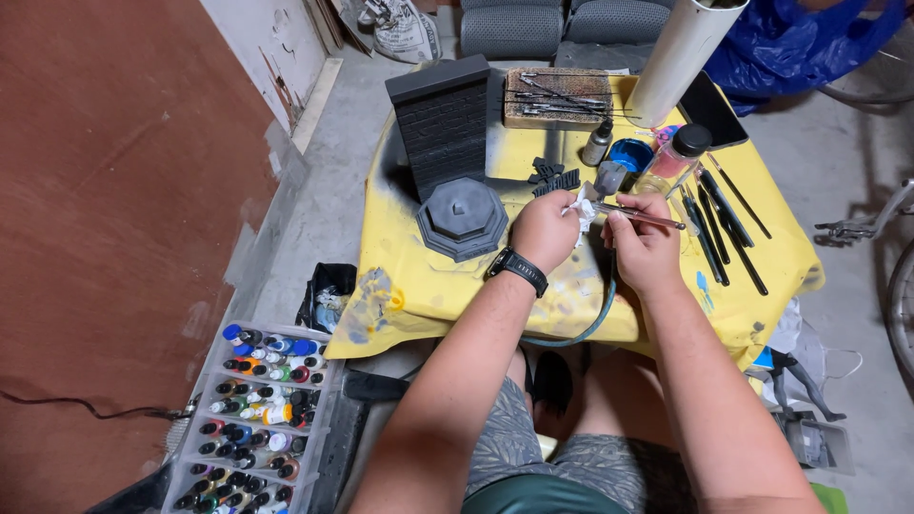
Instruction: A person prepares an airbrush by selecting and loading paint, then applies highlights to a 3D printed terrain model.
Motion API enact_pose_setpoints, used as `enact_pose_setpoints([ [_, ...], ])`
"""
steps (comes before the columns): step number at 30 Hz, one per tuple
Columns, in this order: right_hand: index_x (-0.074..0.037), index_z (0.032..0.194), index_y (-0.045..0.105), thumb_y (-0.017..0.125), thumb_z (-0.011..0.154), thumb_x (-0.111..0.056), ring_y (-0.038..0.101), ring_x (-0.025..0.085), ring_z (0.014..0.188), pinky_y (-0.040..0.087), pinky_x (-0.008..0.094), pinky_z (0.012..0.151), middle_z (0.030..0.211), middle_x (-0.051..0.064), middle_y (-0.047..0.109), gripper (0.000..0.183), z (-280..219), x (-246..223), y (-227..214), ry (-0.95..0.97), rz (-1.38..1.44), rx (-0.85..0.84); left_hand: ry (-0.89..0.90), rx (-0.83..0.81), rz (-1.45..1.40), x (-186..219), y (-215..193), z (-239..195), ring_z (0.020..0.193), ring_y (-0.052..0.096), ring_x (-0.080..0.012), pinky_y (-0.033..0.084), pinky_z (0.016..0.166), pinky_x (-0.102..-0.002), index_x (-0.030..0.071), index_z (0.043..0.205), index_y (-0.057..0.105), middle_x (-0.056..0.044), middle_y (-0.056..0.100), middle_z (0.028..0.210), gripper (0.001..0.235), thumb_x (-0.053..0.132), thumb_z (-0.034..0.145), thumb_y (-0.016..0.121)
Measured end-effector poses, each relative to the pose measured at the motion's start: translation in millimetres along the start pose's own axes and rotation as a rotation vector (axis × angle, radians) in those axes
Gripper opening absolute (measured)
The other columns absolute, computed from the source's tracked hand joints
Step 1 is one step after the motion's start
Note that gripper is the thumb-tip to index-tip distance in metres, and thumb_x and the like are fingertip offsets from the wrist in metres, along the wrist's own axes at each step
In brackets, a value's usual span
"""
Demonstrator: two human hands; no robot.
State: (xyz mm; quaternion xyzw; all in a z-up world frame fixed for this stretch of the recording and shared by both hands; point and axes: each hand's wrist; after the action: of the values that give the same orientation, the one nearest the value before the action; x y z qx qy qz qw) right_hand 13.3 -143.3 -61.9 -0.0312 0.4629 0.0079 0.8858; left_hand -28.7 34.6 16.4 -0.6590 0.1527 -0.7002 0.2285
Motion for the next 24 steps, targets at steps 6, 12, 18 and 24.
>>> enact_pose_setpoints([
  [6,0.005,0.124,0.056,0.059,0.104,0.007,0.064,0.02,0.056,0.049,0.027,0.051,0.069,0.017,0.065,0.021,0.3,2.2,-0.1,-0.015,0.009,0.0,0.003,-0.004,-0.004,-0.6,1.1,0.5,0.118,0.068,-0.0319,0.056,0.101,-0.046,0.016,0.12,0.074,-0.011,0.077,0.109,0.035,0.025,0.092,0.056],
  [12,0.005,0.124,0.056,0.059,0.103,0.007,0.064,0.02,0.056,0.048,0.027,0.051,0.069,0.017,0.065,0.021,0.4,-0.5,0.5,-0.018,0.008,0.002,-0.009,0.0,-0.006,2.3,0.3,-0.6,0.118,0.068,-0.0313,0.056,0.101,-0.046,0.017,0.12,0.074,-0.01,0.078,0.108,0.035,0.026,0.092,0.055],
  [18,0.005,0.124,0.056,0.059,0.104,0.006,0.064,0.02,0.055,0.048,0.027,0.051,0.069,0.017,0.065,0.021,0.6,-0.7,0.2,-0.014,-0.001,0.002,-0.018,-0.001,-0.007,0.9,-0.1,0.9,0.118,0.068,-0.0307,0.056,0.1,-0.045,0.018,0.119,0.074,-0.009,0.078,0.107,0.035,0.027,0.092,0.055],
  [24,0.005,0.124,0.056,0.059,0.104,0.006,0.064,0.02,0.055,0.049,0.027,0.05,0.069,0.017,0.065,0.021,0.4,1.6,-0.4,-0.015,0.003,0.002,-0.018,-0.001,-0.005,-1.0,1.5,1.9,0.117,0.069,-0.031,0.056,0.1,-0.045,0.017,0.119,0.074,-0.01,0.078,0.106,0.034,0.026,0.092,0.055],
])
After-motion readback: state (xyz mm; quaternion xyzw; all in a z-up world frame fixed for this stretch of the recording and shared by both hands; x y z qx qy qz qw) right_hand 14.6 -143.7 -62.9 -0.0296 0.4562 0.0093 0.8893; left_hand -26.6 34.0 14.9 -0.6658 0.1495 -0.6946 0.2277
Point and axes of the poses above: each hand's wrist, its own z-axis towards the middle knuckle, its own y-axis out of the palm, x = y × z
